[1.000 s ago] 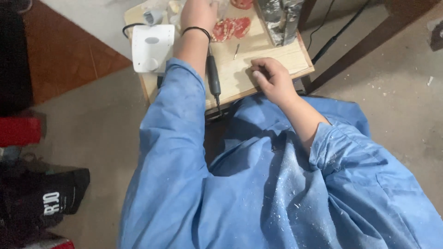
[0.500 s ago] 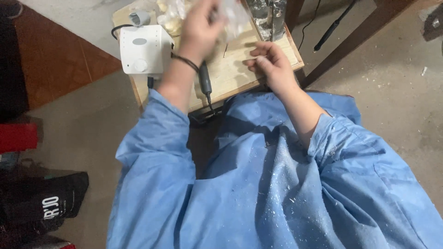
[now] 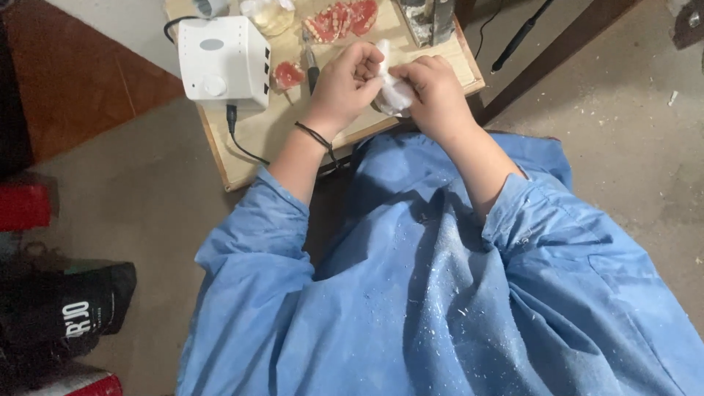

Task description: Polishing a denture with a rotary tool, detailing a dental cast with a pick, and adjusting the denture with pliers.

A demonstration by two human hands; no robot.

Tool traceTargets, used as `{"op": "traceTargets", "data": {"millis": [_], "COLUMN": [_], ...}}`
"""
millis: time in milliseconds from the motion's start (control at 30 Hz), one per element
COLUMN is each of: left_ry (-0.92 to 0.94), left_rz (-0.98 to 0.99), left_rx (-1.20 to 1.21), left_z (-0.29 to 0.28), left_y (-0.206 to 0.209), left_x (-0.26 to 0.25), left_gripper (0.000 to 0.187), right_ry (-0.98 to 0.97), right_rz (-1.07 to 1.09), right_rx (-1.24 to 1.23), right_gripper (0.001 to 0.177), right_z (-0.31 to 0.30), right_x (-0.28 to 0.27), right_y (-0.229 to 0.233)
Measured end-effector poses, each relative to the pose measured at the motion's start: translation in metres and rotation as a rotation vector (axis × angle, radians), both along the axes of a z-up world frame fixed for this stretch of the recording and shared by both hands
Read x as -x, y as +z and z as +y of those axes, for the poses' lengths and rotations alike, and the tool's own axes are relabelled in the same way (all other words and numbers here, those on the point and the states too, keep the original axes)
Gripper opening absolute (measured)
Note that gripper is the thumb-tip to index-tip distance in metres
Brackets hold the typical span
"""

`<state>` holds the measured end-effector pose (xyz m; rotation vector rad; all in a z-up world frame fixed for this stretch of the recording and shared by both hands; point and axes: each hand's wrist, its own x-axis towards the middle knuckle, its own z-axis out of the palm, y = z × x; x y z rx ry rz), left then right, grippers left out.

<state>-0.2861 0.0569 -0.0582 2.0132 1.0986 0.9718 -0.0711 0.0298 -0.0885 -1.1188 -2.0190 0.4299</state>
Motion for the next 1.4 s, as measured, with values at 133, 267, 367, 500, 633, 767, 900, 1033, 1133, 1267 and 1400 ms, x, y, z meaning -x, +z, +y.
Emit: {"op": "traceTargets", "data": {"millis": [133, 267, 367, 500, 633, 767, 900, 1033, 1133, 1267, 1400], "left_ry": [-0.089, -0.219, -0.153, 0.09, 0.313, 0.231, 0.187, 0.17, 0.156, 0.195, 0.287], "left_rz": [0.258, 0.472, 0.584, 0.566, 0.481, 0.517, 0.542, 0.501, 0.557, 0.754, 0.713], "left_rx": [-0.135, -0.227, -0.291, -0.033, 0.024, 0.202, -0.034, -0.043, -0.077, -0.243, -0.259], "left_z": [0.006, 0.007, -0.008, -0.006, -0.007, -0.017, -0.023, -0.022, -0.022, -0.023, -0.025], "left_y": [0.001, -0.002, 0.003, 0.002, -0.011, 0.005, 0.005, 0.006, 0.002, -0.005, -0.006], "left_x": [0.004, 0.001, -0.003, -0.006, 0.0, -0.005, -0.005, -0.007, -0.012, -0.024, -0.023], "left_gripper": [0.017, 0.026, 0.013, 0.023, 0.011, 0.032, 0.017, 0.01, 0.012, 0.012, 0.009], "right_ry": [0.004, 0.057, 0.087, 0.057, -0.149, -0.068, -0.038, -0.132, -0.159, -0.159, -0.111], "right_rz": [-0.09, -0.112, -0.018, 0.075, 0.245, 0.01, -0.122, -0.232, -0.277, -0.303, -0.251], "right_rx": [-0.226, -0.327, -0.24, -0.118, 0.102, -0.072, -0.181, -0.28, -0.314, -0.281, -0.163], "right_gripper": [0.014, 0.01, 0.015, 0.019, 0.012, 0.039, 0.03, 0.013, 0.017, 0.022, 0.022], "right_z": [-0.004, -0.011, -0.015, -0.014, -0.012, -0.024, -0.028, -0.024, -0.025, -0.023, -0.022], "right_x": [0.005, 0.009, 0.007, -0.003, -0.007, 0.002, 0.007, 0.011, 0.013, 0.011, 0.004], "right_y": [-0.003, 0.007, 0.01, 0.001, -0.009, 0.025, 0.03, 0.019, 0.016, 0.005, 0.007]}}
